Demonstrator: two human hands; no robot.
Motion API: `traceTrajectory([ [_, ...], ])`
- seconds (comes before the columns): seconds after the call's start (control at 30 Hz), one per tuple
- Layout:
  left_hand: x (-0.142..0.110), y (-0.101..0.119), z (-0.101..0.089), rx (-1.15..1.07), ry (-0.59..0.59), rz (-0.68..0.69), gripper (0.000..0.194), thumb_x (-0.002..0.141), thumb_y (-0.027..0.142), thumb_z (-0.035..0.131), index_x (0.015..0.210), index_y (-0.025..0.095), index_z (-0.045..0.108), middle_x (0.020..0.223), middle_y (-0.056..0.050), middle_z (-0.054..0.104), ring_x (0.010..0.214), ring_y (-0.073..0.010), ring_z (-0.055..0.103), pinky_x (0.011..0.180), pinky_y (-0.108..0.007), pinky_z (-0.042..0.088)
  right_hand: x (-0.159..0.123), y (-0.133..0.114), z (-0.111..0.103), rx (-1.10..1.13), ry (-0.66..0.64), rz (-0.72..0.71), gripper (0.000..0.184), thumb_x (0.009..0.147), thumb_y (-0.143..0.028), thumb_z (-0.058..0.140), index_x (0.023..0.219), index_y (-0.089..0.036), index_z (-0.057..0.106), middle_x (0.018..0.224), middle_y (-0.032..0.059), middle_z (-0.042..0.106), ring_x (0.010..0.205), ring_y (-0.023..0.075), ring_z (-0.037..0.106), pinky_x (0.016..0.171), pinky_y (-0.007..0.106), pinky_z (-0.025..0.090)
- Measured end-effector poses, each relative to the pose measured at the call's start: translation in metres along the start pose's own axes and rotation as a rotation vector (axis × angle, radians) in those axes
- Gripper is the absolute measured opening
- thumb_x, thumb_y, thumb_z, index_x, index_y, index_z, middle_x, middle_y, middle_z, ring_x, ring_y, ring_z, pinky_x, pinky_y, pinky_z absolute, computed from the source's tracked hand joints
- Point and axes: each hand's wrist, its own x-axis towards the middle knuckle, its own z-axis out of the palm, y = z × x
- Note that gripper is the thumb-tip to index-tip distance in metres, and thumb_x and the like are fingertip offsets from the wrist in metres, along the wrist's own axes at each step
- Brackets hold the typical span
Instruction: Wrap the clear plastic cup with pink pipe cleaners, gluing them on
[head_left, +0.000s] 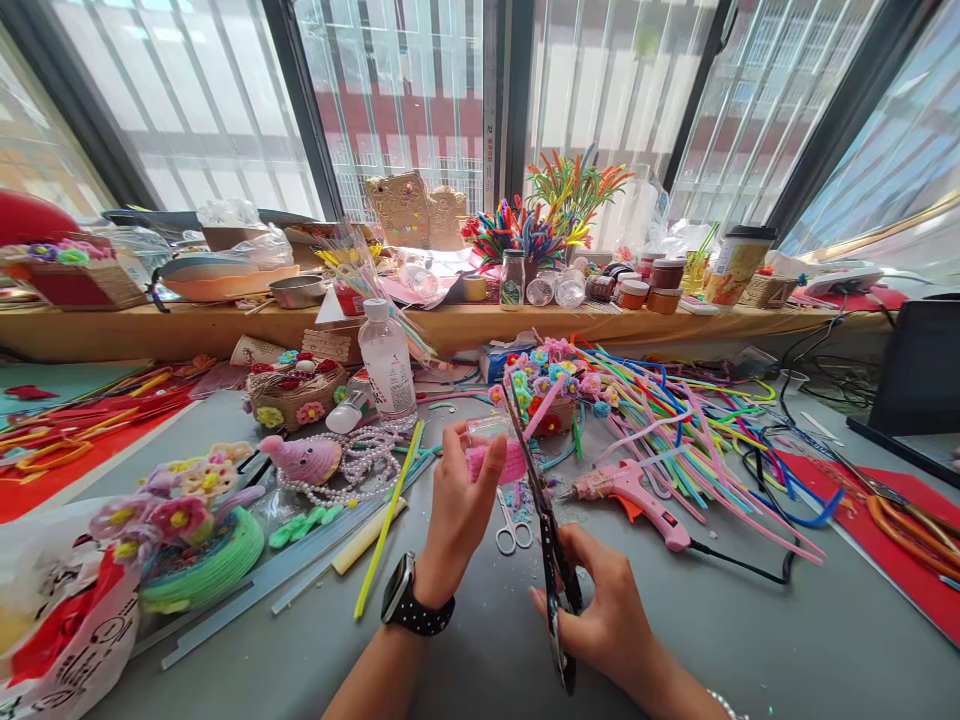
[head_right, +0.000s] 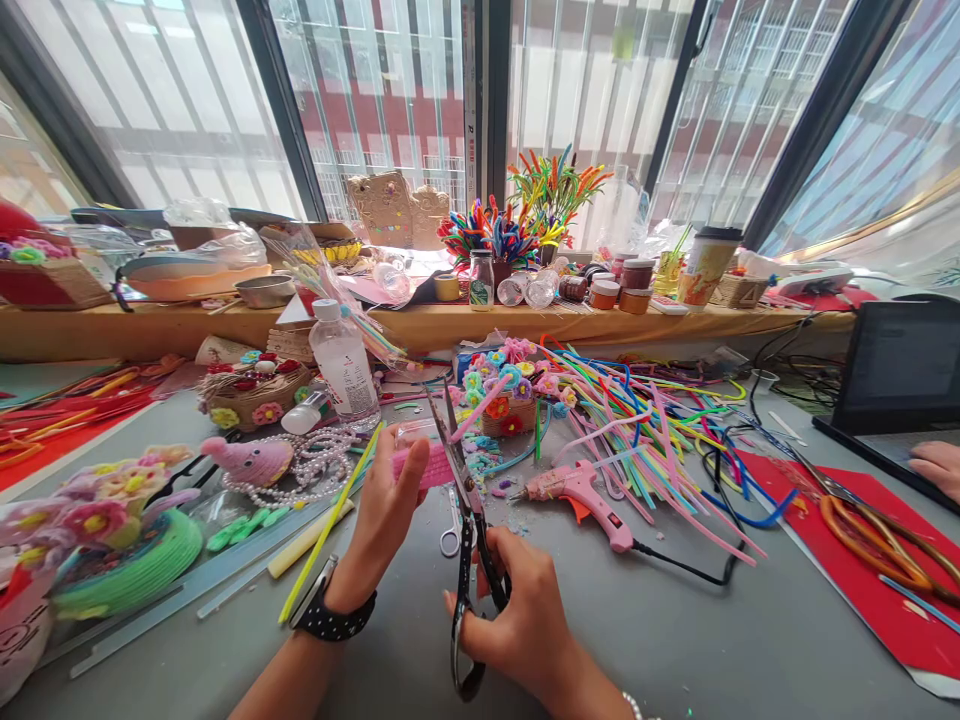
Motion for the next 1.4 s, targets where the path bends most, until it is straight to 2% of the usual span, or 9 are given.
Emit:
traceTrajectory([
  [0.27, 0.0, 0.004, -0.001, 0.058, 0.013, 0.026, 0.05, 0.077, 0.056, 0.045, 0.106, 0.016, 0.049, 0.068, 0.0, 0.055, 0.059, -0.0168, 0.056, 0.052, -0.028, 0.045, 0.0, 0.001, -0.002, 0.0, -0.063, 0.006, 0.022, 0.068, -0.035, 0.057, 0.076, -0.018, 0.047, 0.061, -0.0019, 0.049, 0.054, 0.0125, 0.046, 0.052, 0.024, 0.039],
  [0.47, 0.002, 0.003, -0.002, 0.065, -0.023, 0.008, 0.05, 0.076, 0.058, 0.044, 0.105, 0.016, 0.047, 0.071, -0.001, 0.053, 0.059, -0.0153, 0.052, 0.051, -0.026, 0.042, 0.002, 0.0, -0.004, -0.077, 0.004, -0.042, 0.023, 0.065, -0.034, 0.061, 0.071, -0.019, 0.044, 0.056, -0.0045, 0.046, 0.05, 0.0113, 0.044, 0.049, 0.022, 0.037],
  [0.77, 0.001, 0.002, 0.001, 0.052, -0.001, 0.002, 0.05, 0.075, 0.058, 0.046, 0.103, 0.017, 0.047, 0.066, 0.001, 0.052, 0.053, -0.0146, 0.05, 0.048, -0.025, 0.04, 0.002, -0.004, -0.002, -0.088, 0.047, -0.065, 0.018, 0.063, -0.028, 0.058, 0.062, -0.02, 0.042, 0.052, -0.0042, 0.048, 0.047, 0.0111, 0.046, 0.047, 0.022, 0.037],
  [0.93, 0.0, 0.004, 0.0, 0.071, 0.008, 0.021, 0.051, 0.076, 0.059, 0.045, 0.104, 0.017, 0.045, 0.073, -0.001, 0.053, 0.057, -0.0149, 0.051, 0.05, -0.026, 0.04, 0.002, -0.002, 0.0, -0.066, 0.071, -0.074, 0.01, 0.071, -0.024, 0.051, 0.063, -0.019, 0.046, 0.048, -0.0051, 0.045, 0.042, 0.0086, 0.041, 0.042, 0.019, 0.035],
  [1.0, 0.001, 0.003, -0.001, 0.058, 0.012, 0.023, 0.051, 0.075, 0.059, 0.046, 0.104, 0.017, 0.046, 0.074, -0.001, 0.053, 0.055, -0.0138, 0.05, 0.05, -0.025, 0.04, 0.003, 0.0, 0.001, -0.048, 0.085, -0.05, 0.009, 0.073, -0.024, 0.052, 0.066, -0.018, 0.049, 0.05, -0.0043, 0.048, 0.042, 0.0083, 0.042, 0.042, 0.019, 0.036],
  [1.13, 0.005, 0.004, -0.006, -0.066, 0.004, -0.041, 0.054, 0.073, 0.064, 0.043, 0.102, 0.018, 0.044, 0.066, 0.003, 0.05, 0.049, -0.0107, 0.045, 0.048, -0.024, 0.039, 0.006, 0.006, 0.001, -0.042, 0.075, 0.037, 0.015, 0.074, -0.031, 0.056, 0.07, -0.017, 0.053, 0.054, -0.0026, 0.053, 0.046, 0.0089, 0.045, 0.046, 0.019, 0.038],
  [1.23, 0.007, 0.007, -0.01, -0.223, -0.03, -0.037, 0.057, 0.071, 0.068, 0.042, 0.1, 0.019, 0.044, 0.062, 0.005, 0.045, 0.045, -0.0081, 0.039, 0.042, -0.02, 0.034, 0.008, 0.005, 0.0, -0.064, 0.007, 0.072, 0.017, 0.075, -0.033, 0.055, 0.069, -0.017, 0.053, 0.053, -0.0033, 0.051, 0.045, 0.0087, 0.043, 0.044, 0.02, 0.035],
  [1.4, 0.008, 0.011, -0.013, -0.441, -0.102, 0.023, 0.056, 0.064, 0.066, 0.054, 0.092, 0.019, 0.044, 0.075, 0.002, 0.05, 0.044, -0.0045, 0.039, 0.037, -0.018, 0.027, 0.014, -0.004, 0.005, -0.2, -0.131, 0.096, 0.014, 0.071, -0.028, 0.059, 0.063, -0.017, 0.054, 0.049, -0.0044, 0.048, 0.045, 0.0091, 0.04, 0.044, 0.021, 0.027],
])
